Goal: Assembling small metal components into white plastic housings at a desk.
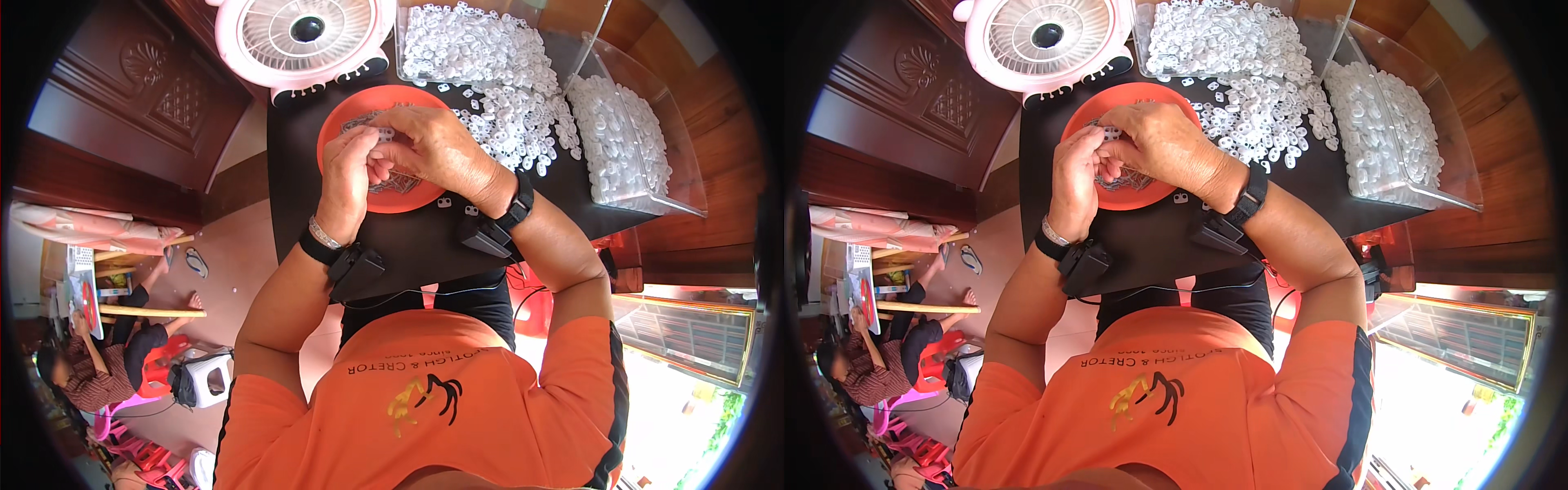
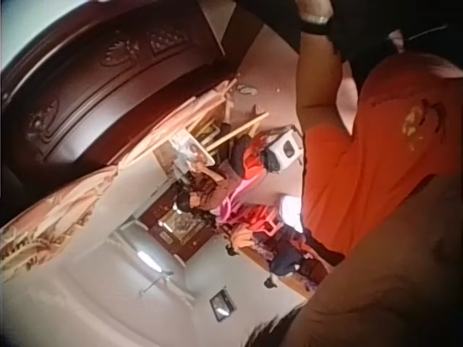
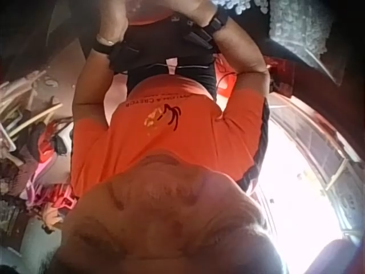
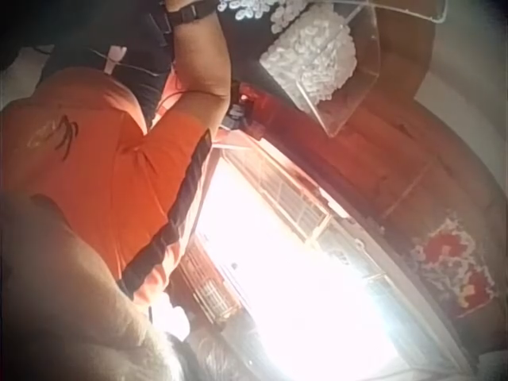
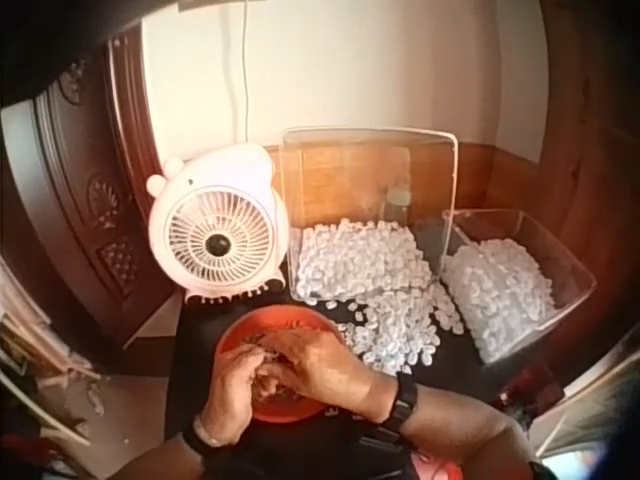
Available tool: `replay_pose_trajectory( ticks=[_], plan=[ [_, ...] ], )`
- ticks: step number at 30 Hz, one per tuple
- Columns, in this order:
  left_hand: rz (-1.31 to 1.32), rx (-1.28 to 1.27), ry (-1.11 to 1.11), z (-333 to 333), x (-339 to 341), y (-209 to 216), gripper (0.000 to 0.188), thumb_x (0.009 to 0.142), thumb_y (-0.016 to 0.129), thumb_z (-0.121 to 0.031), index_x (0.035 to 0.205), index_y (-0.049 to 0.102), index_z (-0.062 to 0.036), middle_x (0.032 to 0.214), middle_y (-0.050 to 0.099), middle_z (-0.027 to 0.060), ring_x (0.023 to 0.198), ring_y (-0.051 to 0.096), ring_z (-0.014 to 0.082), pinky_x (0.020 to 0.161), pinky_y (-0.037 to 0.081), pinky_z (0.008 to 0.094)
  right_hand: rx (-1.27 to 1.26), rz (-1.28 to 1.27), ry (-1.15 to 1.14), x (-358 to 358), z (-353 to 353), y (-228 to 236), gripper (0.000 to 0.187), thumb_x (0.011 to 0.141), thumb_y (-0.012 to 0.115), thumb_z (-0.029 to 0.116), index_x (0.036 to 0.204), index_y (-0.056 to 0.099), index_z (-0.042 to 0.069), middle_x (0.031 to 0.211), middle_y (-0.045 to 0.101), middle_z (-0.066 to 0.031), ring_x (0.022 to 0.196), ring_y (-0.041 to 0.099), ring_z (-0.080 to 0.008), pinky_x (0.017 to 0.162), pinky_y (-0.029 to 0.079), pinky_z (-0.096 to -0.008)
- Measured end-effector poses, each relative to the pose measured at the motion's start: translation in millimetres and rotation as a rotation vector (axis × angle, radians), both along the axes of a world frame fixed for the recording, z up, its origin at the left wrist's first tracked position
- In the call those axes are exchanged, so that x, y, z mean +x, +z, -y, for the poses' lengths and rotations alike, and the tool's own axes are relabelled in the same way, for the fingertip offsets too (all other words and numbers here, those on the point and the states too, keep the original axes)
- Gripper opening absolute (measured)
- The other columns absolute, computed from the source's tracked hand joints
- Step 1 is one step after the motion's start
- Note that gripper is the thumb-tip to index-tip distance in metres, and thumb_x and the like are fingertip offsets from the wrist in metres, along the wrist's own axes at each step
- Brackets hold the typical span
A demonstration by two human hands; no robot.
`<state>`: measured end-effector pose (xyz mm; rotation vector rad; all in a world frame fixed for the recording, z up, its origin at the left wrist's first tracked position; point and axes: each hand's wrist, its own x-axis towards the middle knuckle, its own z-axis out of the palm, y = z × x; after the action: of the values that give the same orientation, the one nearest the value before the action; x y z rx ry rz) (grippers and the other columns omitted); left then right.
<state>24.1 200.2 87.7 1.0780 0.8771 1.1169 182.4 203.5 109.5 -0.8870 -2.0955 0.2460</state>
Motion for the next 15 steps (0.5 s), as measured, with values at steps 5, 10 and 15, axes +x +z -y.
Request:
replay_pose_trajectory(
  ticks=[5, 10, 15],
  plan=[
    [0.008, 0.026, -0.018, 0.9, 0.4, 1.1, 0.028, 0.088, 0.048, -0.026, 0.083, 0.061, -0.0014, 0.065, 0.059, 0.0034, 0.053, 0.05, 0.0078, 0.051, 0.037, 0.0196, -0.047, -0.016, 0.013, 0.6, 0.7, -1.5, 0.026, 0.075, 0.07, 0.012, 0.097, 0.061, 0.003, 0.082, 0.064, -0.0112, 0.074, 0.064, -0.0278, 0.065, 0.051, -0.0329],
    [0.004, 0.061, -0.031, 2.0, -0.2, 1.3, 0.026, 0.088, 0.048, -0.024, 0.079, 0.06, -0.0019, 0.065, 0.06, 0.005, 0.054, 0.051, 0.009, 0.051, 0.038, 0.0211, -0.036, -0.01, 0.011, -1.0, 2.3, 0.8, 0.021, 0.076, 0.069, 0.012, 0.094, 0.062, 0.004, 0.08, 0.064, -0.0103, 0.071, 0.064, -0.0274, 0.063, 0.051, -0.0324],
    [0.038, 0.085, -0.036, 1.5, 3.4, -0.3, 0.027, 0.088, 0.047, -0.022, 0.077, 0.06, -0.0022, 0.061, 0.057, 0.0031, 0.052, 0.05, 0.0081, 0.049, 0.038, 0.0202, 0.04, -0.015, -0.015, 0.4, 5.2, 3.9, 0.018, 0.075, 0.068, 0.011, 0.09, 0.062, 0.005, 0.076, 0.064, -0.0099, 0.069, 0.063, -0.0284, 0.061, 0.05, -0.0335]
  ],
)
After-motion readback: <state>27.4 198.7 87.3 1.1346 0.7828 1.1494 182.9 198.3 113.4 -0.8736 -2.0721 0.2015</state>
